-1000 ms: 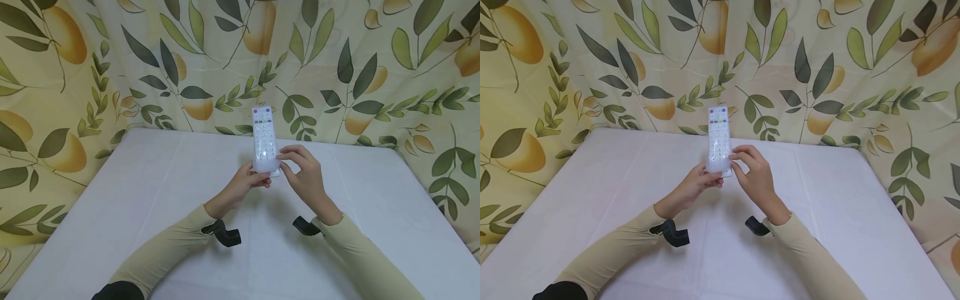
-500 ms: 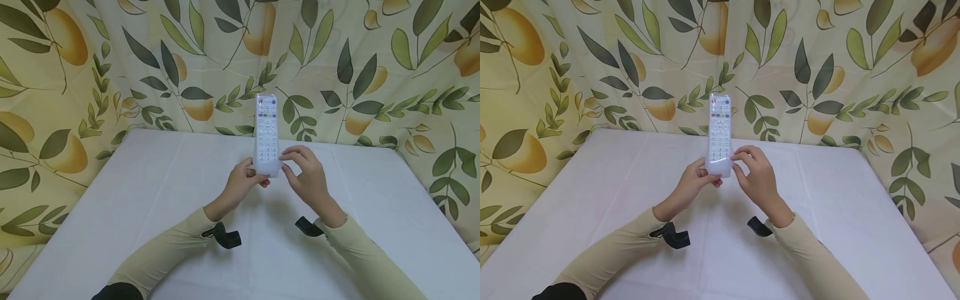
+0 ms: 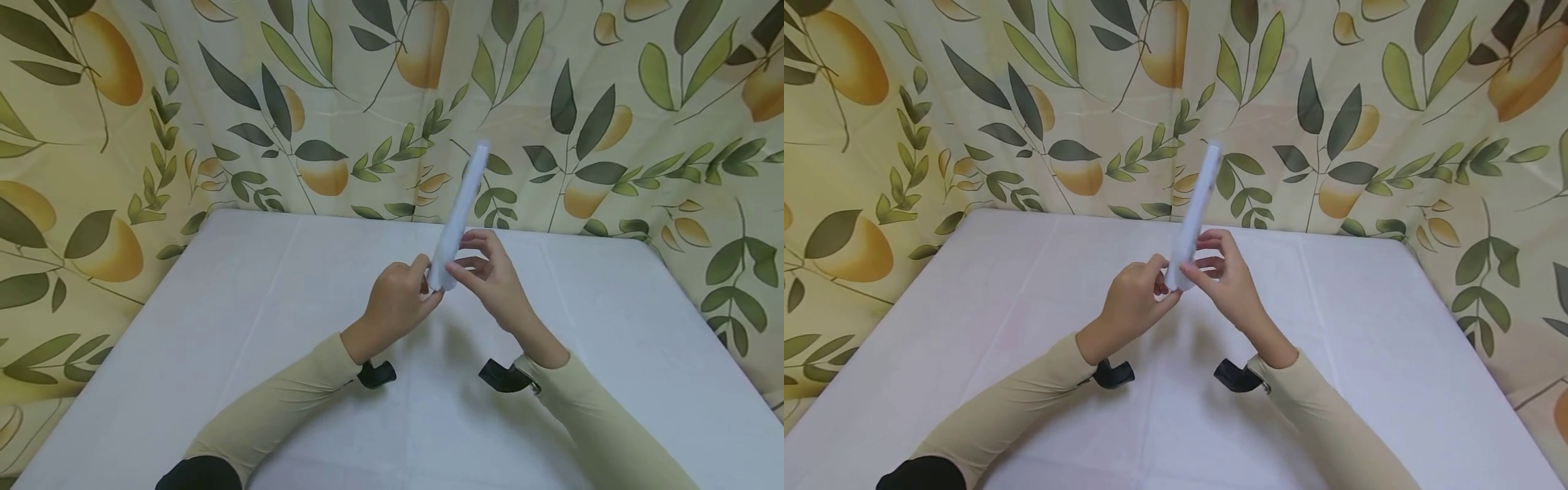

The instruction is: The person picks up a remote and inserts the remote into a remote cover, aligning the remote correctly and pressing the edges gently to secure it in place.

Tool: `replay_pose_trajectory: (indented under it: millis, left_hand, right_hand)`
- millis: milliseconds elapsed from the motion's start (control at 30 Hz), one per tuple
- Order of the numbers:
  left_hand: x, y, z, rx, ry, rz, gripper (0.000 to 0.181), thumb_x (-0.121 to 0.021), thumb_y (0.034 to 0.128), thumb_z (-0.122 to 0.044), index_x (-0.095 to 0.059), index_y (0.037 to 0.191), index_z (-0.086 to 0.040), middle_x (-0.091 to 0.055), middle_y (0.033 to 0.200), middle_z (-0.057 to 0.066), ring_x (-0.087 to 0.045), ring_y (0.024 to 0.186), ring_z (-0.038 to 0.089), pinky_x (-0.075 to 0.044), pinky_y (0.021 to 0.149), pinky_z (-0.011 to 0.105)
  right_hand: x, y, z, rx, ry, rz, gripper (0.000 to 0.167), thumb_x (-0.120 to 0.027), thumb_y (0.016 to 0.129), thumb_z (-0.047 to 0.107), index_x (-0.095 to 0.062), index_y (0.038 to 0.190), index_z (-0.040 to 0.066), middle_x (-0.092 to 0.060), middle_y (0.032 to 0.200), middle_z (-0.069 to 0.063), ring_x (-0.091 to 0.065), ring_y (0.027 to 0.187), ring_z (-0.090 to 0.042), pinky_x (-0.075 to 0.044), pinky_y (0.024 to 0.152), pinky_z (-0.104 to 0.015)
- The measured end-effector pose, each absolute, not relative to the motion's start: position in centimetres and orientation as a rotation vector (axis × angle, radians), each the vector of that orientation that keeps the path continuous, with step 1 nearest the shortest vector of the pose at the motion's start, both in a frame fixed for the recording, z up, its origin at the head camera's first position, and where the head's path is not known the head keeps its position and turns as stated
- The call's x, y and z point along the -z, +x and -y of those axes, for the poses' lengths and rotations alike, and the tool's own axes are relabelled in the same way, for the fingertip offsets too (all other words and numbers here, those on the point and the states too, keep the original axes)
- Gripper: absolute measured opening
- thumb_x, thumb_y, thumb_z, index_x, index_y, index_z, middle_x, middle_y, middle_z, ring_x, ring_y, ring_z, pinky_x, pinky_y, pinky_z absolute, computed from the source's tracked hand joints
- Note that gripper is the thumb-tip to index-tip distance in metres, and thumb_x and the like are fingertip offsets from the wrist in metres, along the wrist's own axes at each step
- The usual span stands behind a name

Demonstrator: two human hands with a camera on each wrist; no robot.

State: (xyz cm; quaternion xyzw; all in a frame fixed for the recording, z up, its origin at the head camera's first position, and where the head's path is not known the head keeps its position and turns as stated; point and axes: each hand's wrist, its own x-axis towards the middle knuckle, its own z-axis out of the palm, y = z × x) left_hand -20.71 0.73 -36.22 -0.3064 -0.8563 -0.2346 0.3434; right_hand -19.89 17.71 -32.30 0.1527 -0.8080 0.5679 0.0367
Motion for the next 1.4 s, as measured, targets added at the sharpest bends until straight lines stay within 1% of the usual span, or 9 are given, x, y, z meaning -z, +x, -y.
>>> replay_pose_trajectory:
  millis: [133,333,433,567,767,967,1100,1267,1400]
  left_hand:
    - [36.5,-20.9,-0.7,0.583,-0.782,2.179,0.035,-0.079,0.072,-0.026,-0.057,0.09,-0.007,-0.062,0.061,-0.004,-0.057,0.055,0.01,-0.049,0.063,0.027]
    - [36.1,-21.0,-0.5,0.801,-0.766,2.307,0.047,-0.08,0.0722,-0.03,-0.055,0.106,-0.008,-0.059,0.068,-0.004,-0.051,0.057,0.008,-0.045,0.06,0.024]
    - [35.3,-20.9,-0.2,1.025,-0.797,2.525,0.055,-0.076,0.0763,-0.034,-0.052,0.118,-0.009,-0.061,0.083,-0.001,-0.054,0.07,0.01,-0.042,0.061,0.021]
    - [34.7,-21.1,0.4,1.289,-0.872,2.775,0.057,-0.067,0.0841,-0.039,-0.048,0.129,-0.009,-0.061,0.102,0.004,-0.055,0.088,0.013,-0.044,0.066,0.022]
    - [34.6,-20.9,0.3,1.214,-0.871,2.933,0.063,-0.063,0.0856,-0.044,-0.039,0.133,-0.009,-0.063,0.097,0.001,-0.057,0.081,0.011,-0.044,0.063,0.022]
    - [35.1,-20.5,-0.6,0.929,-0.761,2.832,0.063,-0.07,0.079,-0.048,-0.048,0.122,-0.007,-0.062,0.08,-0.002,-0.054,0.068,0.008,-0.042,0.06,0.02]
    - [35.4,-20.4,-0.9,0.709,-0.728,2.705,0.06,-0.069,0.0777,-0.053,-0.055,0.111,-0.005,-0.057,0.065,-0.001,-0.052,0.06,0.011,-0.045,0.071,0.029]
    - [35.5,-20.5,-0.5,0.413,-0.73,2.549,0.061,-0.063,0.0776,-0.061,-0.063,0.104,-0.006,-0.065,0.071,0.002,-0.061,0.068,0.016,-0.047,0.08,0.034]
    - [35.4,-21.0,0.4,0.204,-0.773,2.405,0.059,-0.062,0.0764,-0.065,-0.066,0.095,-0.01,-0.065,0.078,0.002,-0.061,0.076,0.018,-0.048,0.08,0.033]
  right_hand:
    - [32.5,-20.2,-18.0,-1.961,0.448,2.39,0.047,-0.057,0.087,-0.001,-0.034,0.127,0.01,-0.044,0.123,-0.003,-0.058,0.1,-0.008,-0.05,0.083,-0.017]
    - [32.7,-20.5,-18.4,-2.132,0.455,2.304,0.065,-0.057,0.088,0.002,-0.021,0.142,0.011,-0.037,0.137,-0.003,-0.049,0.121,-0.021,-0.045,0.1,-0.034]
    - [32.9,-20.5,-18.7,-2.18,0.497,2.26,0.072,-0.058,0.089,0.006,-0.015,0.146,0.012,-0.038,0.136,-0.001,-0.05,0.121,-0.018,-0.045,0.1,-0.033]
    - [33.3,-20.5,-19.2,-2.248,0.616,2.194,0.075,-0.059,0.089,0.007,-0.012,0.148,0.01,-0.041,0.132,0.004,-0.054,0.113,-0.006,-0.048,0.091,-0.02]
    - [33.4,-20.5,-19.4,-2.231,0.694,2.241,0.072,-0.055,0.088,0.003,-0.015,0.147,0.01,-0.046,0.129,0.006,-0.056,0.111,-0.006,-0.046,0.092,-0.019]
    - [32.9,-20.1,-17.9,-1.941,0.607,2.469,0.056,-0.062,0.086,0.005,-0.03,0.132,0.003,-0.049,0.132,-0.011,-0.054,0.116,-0.024,-0.045,0.097,-0.039]
    - [32.8,-19.7,-16.7,-1.728,0.573,2.542,0.058,-0.062,0.085,0.0,-0.028,0.133,-0.002,-0.047,0.133,-0.025,-0.054,0.116,-0.04,-0.043,0.096,-0.055]
    - [32.9,-19.6,-16.5,-1.637,0.498,2.591,0.052,-0.056,0.09,0.002,-0.031,0.136,0.001,-0.051,0.127,-0.028,-0.056,0.108,-0.041,-0.052,0.081,-0.048]
    - [32.8,-19.8,-17.3,-1.594,0.466,2.646,0.051,-0.057,0.092,0.008,-0.036,0.138,0.002,-0.052,0.126,-0.026,-0.057,0.105,-0.037,-0.053,0.08,-0.043]
